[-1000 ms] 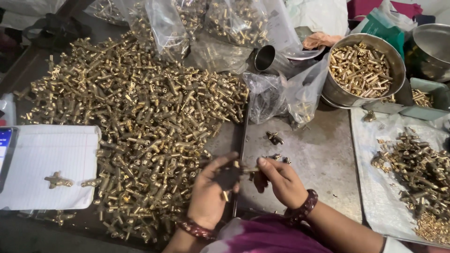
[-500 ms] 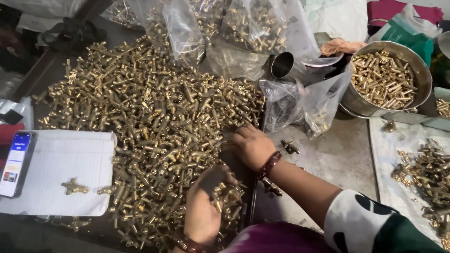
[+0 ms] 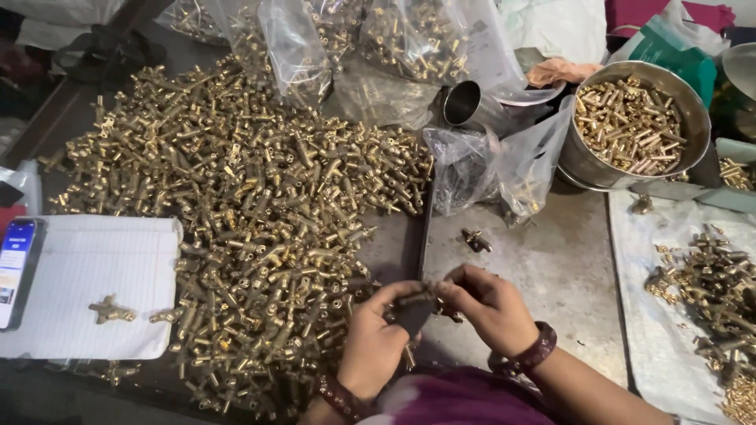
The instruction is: The recorder is sorting and inspecting small brass metal components at a workbench, using a small cloth to wipe some pieces.
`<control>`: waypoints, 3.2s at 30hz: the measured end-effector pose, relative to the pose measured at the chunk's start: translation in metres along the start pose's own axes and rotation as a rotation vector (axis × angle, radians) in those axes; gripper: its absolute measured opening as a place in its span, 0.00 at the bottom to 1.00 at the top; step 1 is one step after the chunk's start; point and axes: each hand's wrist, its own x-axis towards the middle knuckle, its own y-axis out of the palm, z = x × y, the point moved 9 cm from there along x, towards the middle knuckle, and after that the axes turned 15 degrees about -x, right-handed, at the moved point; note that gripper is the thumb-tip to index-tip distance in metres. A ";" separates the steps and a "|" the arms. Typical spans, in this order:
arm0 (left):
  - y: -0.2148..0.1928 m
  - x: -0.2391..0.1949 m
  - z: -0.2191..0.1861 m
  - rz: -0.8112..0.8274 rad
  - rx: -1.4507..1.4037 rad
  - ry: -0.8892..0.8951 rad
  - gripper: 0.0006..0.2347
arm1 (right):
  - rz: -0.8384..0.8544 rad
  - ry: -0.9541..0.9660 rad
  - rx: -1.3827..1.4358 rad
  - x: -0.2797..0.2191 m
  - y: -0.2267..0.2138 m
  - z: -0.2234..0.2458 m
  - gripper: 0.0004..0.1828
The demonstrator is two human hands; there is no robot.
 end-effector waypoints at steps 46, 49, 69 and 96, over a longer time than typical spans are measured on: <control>0.003 -0.002 0.006 0.017 -0.656 -0.108 0.12 | -0.101 -0.380 -0.263 0.025 -0.021 0.061 0.19; 0.005 -0.007 -0.011 -0.012 -0.778 -0.098 0.12 | -0.255 -0.499 -0.739 0.070 -0.018 0.088 0.17; -0.016 0.001 0.009 -0.040 -0.549 -0.087 0.10 | -0.219 -0.351 -0.667 0.104 0.009 0.049 0.12; 0.080 -0.051 -0.043 0.169 0.701 0.543 0.19 | 0.034 -0.088 -0.212 -0.045 -0.028 0.012 0.16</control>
